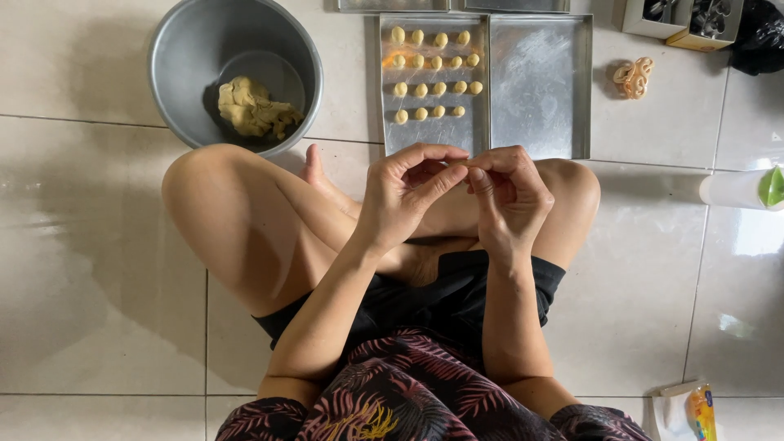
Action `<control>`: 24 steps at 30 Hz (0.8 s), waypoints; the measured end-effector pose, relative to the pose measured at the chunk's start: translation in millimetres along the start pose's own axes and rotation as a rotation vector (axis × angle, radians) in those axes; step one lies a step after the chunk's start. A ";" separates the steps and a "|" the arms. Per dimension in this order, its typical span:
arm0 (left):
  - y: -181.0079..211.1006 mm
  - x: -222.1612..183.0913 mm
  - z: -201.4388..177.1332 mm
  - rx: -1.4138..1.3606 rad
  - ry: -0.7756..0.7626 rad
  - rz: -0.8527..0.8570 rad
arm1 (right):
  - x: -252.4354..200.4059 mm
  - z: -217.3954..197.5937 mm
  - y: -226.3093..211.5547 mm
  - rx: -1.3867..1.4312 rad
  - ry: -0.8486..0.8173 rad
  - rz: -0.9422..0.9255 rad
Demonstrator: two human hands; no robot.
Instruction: Shaping small pieces of dough into balls and placing them on a baking tray
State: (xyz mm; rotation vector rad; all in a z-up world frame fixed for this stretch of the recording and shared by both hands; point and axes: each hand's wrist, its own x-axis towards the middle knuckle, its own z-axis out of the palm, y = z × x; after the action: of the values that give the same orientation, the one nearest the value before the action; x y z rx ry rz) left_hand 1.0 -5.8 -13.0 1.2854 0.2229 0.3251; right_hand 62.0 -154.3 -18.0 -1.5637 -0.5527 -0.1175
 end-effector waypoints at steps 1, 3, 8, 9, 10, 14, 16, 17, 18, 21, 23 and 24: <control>-0.4 1.7 -0.4 0.001 0.001 0.000 | 0.7 2.4 -4.9 0.001 0.000 0.000; -1.3 3.8 -1.6 -0.034 0.033 -0.029 | 1.2 7.6 -15.1 0.006 -0.088 -0.026; 12.3 -0.4 -0.7 -0.024 -0.022 -0.005 | -4.9 2.2 -3.9 -0.058 -0.016 -0.035; 16.4 -1.6 0.1 -0.024 -0.034 0.008 | -3.8 2.1 -3.1 -0.032 0.014 -0.030; 12.9 -1.7 -0.8 -0.023 -0.033 0.008 | -3.4 2.8 -4.0 -0.032 0.014 -0.030; -0.8 -1.7 -3.6 -0.018 -0.046 0.048 | -3.4 6.6 -7.3 -0.060 0.018 -0.077; 2.6 -0.5 -5.4 -0.024 -0.028 0.053 | -3.1 8.2 -11.0 -0.055 0.009 -0.073; 9.3 0.5 -6.5 -0.001 -0.027 0.035 | -2.4 8.5 -14.0 -0.058 -0.032 -0.061; 15.9 1.4 -7.5 0.021 -0.026 0.016 | -1.8 8.7 -16.9 -0.060 -0.072 -0.049; 13.9 -2.3 -6.4 0.037 -0.031 0.006 | -8.0 3.4 -2.3 -0.074 -0.018 -0.035; 15.6 -3.9 -4.9 0.018 -0.044 -0.006 | -5.3 4.7 -2.6 -0.049 -0.008 -0.020; 16.4 -5.0 -4.3 -0.001 -0.057 -0.020 | -4.3 5.4 -3.0 -0.025 0.001 -0.004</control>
State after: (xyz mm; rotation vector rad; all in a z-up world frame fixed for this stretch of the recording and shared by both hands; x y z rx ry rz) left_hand -7.0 0.3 1.6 1.2886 0.1866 0.2712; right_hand 55.6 -150.3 -17.5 -1.5869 -0.5556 -0.1287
